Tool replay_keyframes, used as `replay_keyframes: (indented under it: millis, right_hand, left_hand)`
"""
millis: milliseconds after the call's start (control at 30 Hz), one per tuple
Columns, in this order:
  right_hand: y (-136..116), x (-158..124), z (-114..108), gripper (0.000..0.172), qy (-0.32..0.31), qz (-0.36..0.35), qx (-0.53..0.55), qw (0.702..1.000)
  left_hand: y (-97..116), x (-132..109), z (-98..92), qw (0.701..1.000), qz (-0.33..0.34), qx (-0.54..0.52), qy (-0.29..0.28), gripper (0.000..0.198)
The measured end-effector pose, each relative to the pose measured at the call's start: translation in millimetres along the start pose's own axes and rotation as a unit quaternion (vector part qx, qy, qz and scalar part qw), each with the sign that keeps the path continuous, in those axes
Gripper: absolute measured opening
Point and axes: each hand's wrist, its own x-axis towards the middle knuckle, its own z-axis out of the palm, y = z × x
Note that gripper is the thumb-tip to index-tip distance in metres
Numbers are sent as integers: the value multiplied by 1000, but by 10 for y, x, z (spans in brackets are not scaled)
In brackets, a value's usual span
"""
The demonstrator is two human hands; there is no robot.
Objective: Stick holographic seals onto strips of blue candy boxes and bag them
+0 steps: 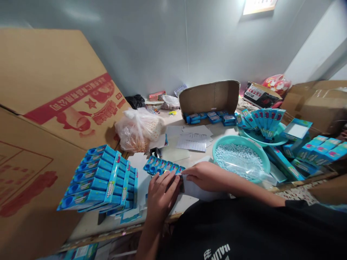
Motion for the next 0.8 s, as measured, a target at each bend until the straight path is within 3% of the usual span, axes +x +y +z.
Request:
replay_keyframes:
  millis: [267,800]
  right_hand:
    - [16,3,1,28,-5,-11,-25,1000]
    - [30,115,-25,27,-8,-29,16,999]
  left_hand:
    - [58,79,92,1000,-15,-15,-1,38]
    - [-40,42,37,1000,-7,-2,12,40]
